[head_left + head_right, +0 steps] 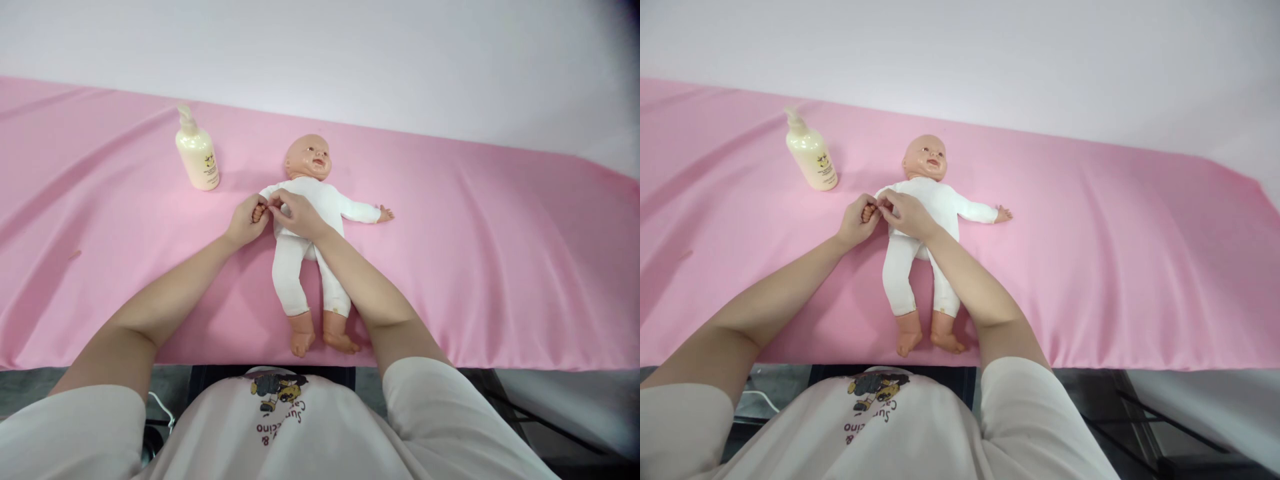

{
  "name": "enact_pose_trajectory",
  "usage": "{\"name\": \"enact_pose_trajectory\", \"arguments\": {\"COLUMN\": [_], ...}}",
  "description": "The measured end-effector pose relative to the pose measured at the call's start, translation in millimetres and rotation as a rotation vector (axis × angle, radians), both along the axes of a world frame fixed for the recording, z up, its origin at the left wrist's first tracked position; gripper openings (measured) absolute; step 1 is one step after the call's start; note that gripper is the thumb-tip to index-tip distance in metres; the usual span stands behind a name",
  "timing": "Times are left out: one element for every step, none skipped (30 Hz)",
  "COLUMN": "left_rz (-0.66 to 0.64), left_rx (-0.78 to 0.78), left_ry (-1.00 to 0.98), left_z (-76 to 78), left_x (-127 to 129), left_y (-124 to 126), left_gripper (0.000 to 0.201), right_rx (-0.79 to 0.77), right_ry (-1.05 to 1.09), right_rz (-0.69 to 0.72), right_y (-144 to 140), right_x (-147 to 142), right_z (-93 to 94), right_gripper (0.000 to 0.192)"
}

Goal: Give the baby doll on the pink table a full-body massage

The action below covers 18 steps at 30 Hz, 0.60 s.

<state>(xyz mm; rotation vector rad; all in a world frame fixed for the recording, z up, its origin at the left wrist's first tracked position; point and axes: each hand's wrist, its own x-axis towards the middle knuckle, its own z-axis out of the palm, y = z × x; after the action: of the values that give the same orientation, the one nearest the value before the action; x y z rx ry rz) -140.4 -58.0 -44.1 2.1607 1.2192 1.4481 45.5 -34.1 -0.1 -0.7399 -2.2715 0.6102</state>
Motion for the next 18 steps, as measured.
{"name": "enact_pose_trajectory", "arguments": {"left_rz": [-0.016,-0.034,-0.052,-0.066,-0.076,-0.081,-0.081,-0.078,-0.074,-0.068,-0.062,-0.057,-0.056,-0.058,-0.062,-0.071,-0.084,-0.103], "left_rx": [0.005,0.011,0.014,0.010,0.004,0.000,0.004,0.023,0.055,0.096,0.137,0.177,0.214,0.252,0.289,0.328,0.361,0.384], "left_ry": [0.002,0.004,0.003,-0.004,-0.019,-0.040,-0.062,-0.076,-0.077,-0.064,-0.039,-0.005,0.034,0.072,0.102,0.124,0.136,0.144], "left_z": [0.6,1.3,2.0,2.6,3.0,3.2,3.0,2.6,1.8,0.6,-0.8,-2.7,-4.8,-7.2,-9.7,-12.0,-14.0,-15.3], "left_x": [0,-1,-1,-1,-1,-1,-1,-1,-1,-1,0,0,1,2,3,4,4,5], "left_y": [-1,-1,-2,-3,-3,-3,-3,-2,-2,-1,-1,-1,-1,-1,-1,0,0,0], "left_gripper": [0.004,0.004,0.006,0.010,0.015,0.020,0.026,0.031,0.035,0.037,0.039,0.040,0.040,0.038,0.035,0.033,0.032,0.033], "right_rx": [-0.038,-0.076,-0.109,-0.133,-0.145,-0.150,-0.148,-0.143,-0.140,-0.140,-0.141,-0.145,-0.152,-0.161,-0.170,-0.177,-0.177,-0.170], "right_ry": [0.007,0.009,0.003,-0.008,-0.020,-0.032,-0.043,-0.053,-0.065,-0.084,-0.108,-0.136,-0.163,-0.188,-0.210,-0.223,-0.231,-0.230], "right_rz": [0.007,0.018,0.033,0.050,0.066,0.075,0.075,0.068,0.056,0.041,0.024,0.006,-0.009,-0.023,-0.037,-0.047,-0.050,-0.044], "right_y": [0,0,0,0,1,1,1,0,0,-1,-1,-2,-3,-3,-3,-2,-1,1], "right_x": [0,0,0,-1,-1,-1,-1,-2,-2,-3,-3,-3,-3,-4,-4,-4,-5,-5], "right_z": [-0.1,-0.2,-0.4,-0.4,-0.3,0.0,0.6,1.4,2.4,3.5,4.6,5.6,6.2,6.4,5.8,4.6,2.7,0.2], "right_gripper": [0.020,0.026,0.033,0.039,0.043,0.046,0.048,0.051,0.053,0.055,0.056,0.057,0.058,0.058,0.057,0.055,0.051,0.048]}}
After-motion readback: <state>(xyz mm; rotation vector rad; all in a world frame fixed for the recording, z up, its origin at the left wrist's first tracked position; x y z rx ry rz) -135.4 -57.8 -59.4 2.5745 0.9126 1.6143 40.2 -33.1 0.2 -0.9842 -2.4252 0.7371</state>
